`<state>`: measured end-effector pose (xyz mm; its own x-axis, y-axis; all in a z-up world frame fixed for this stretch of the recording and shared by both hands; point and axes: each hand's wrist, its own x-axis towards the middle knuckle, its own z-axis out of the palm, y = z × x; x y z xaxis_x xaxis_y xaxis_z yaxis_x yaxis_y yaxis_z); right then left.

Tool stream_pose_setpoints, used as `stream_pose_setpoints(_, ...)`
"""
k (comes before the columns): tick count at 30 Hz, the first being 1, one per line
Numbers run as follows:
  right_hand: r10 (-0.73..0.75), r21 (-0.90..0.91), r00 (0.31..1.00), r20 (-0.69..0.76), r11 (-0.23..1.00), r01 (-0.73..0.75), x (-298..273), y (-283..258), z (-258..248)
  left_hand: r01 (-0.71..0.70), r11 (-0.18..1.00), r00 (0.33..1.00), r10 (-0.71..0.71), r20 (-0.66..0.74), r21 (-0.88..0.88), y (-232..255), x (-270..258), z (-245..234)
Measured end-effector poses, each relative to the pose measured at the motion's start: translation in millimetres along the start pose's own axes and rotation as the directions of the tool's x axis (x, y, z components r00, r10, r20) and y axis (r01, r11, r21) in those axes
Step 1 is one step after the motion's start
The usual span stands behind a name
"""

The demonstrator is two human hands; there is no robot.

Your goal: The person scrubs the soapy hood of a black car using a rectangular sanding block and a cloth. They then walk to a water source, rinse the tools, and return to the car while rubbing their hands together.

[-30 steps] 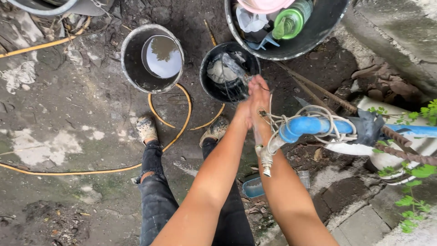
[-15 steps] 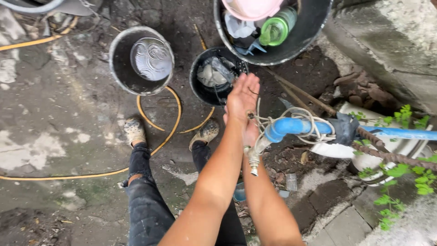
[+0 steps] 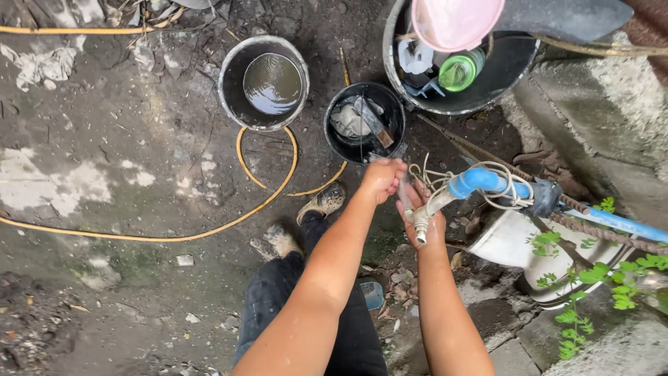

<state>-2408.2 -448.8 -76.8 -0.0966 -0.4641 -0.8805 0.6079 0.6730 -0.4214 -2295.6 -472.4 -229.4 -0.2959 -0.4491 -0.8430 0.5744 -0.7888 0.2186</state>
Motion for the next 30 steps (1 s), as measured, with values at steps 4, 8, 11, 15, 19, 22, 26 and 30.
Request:
stream_pose_setpoints(4,-0.011,-0.121,0.997,0.082,0.992,0.021,-25,9,20,-0.084,0.926,0.913,0.219,-0.344,0.368,42,-54,-37)
stream_pose_setpoints(8,-0.048,-0.163,0.997,0.062,0.985,0.058,-23,30,21,-0.111,0.478,0.744,0.621,-0.246,0.871,39,-95,-151)
stream_pose_setpoints(11,-0.051,-0.028,0.999,-0.008,0.998,0.051,-38,32,43,-0.001,0.333,0.702,0.672,-0.236,0.943,23,-138,-236)
stream_pose_setpoints(15,0.034,0.085,0.996,0.077,0.996,-0.040,-37,25,31,-0.072,0.536,0.465,0.764,-0.447,0.841,-2,-221,-307)
stream_pose_setpoints(19,0.065,-0.057,0.982,0.177,0.997,-0.055,-59,46,44,-0.044,0.651,0.434,0.696,-0.572,0.758,12,-349,-287)
stream_pose_setpoints(22,0.104,-0.185,0.961,0.258,0.981,-0.057,-114,84,87,-0.223,0.660,0.407,0.732,-0.546,0.718,10,-380,-242)
stream_pose_setpoints(26,0.215,-0.501,0.845,0.490,0.863,0.071,-216,142,147,-0.546,0.612,0.413,0.791,-0.451,0.572,19,-395,-166)
stream_pose_setpoints(30,0.283,-0.551,0.694,0.662,0.811,0.195,-330,184,194,-0.614,0.661,0.476,0.746,-0.467,0.431,50,-511,-99)
